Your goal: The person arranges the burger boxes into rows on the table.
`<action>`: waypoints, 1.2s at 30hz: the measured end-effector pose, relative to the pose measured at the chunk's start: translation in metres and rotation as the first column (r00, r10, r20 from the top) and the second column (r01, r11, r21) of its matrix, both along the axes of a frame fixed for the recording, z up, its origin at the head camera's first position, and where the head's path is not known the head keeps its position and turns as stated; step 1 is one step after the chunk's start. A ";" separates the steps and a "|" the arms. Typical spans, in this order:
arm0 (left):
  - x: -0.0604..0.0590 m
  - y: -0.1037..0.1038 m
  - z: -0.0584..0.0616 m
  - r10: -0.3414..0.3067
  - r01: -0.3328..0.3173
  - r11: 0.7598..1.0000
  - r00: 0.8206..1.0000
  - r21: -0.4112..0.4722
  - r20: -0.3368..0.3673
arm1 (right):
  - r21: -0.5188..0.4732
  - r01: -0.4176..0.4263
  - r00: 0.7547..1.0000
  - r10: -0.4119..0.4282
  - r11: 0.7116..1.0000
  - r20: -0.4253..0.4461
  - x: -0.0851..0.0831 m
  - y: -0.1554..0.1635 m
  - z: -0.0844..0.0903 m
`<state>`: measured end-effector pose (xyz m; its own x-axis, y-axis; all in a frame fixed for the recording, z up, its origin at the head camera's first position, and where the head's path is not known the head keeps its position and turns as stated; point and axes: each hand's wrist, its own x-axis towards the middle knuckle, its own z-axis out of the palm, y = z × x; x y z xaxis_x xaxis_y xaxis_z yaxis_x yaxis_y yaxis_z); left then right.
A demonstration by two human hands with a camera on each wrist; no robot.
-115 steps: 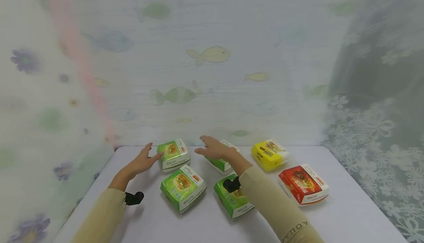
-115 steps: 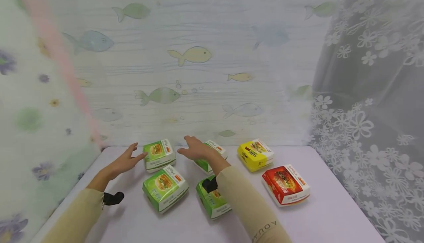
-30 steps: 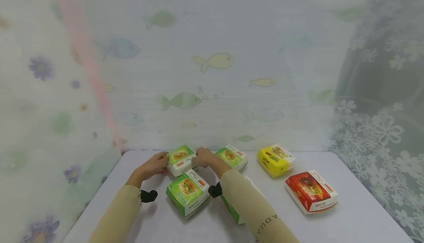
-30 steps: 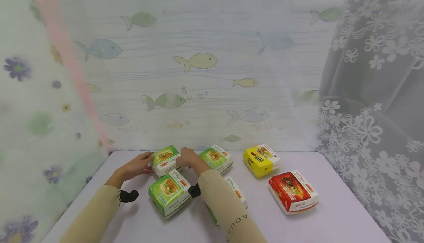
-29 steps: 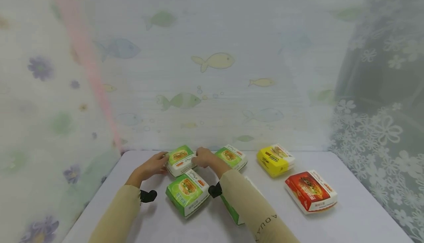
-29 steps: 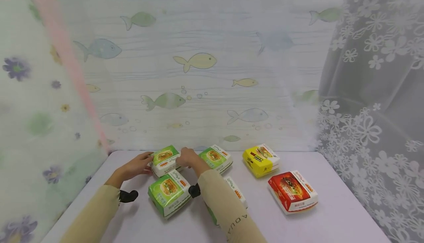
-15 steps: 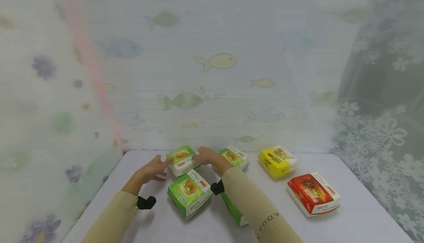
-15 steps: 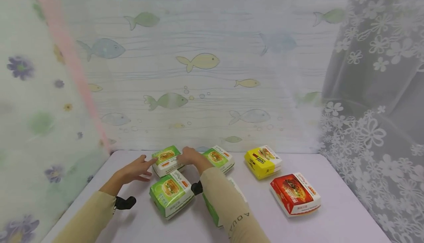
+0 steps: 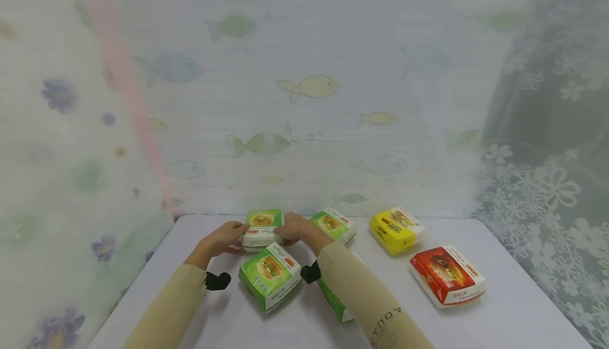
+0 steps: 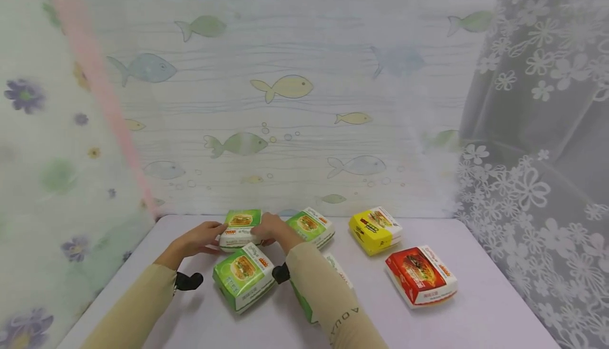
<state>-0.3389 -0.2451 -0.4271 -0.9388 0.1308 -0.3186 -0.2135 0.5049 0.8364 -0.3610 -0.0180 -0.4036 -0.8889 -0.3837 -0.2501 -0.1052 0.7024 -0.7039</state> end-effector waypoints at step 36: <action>0.006 -0.007 0.011 -0.056 0.056 0.998 0.998 0.012 0.001 | -0.034 0.074 0.997 -0.074 0.997 0.011 0.011 0.002 0.009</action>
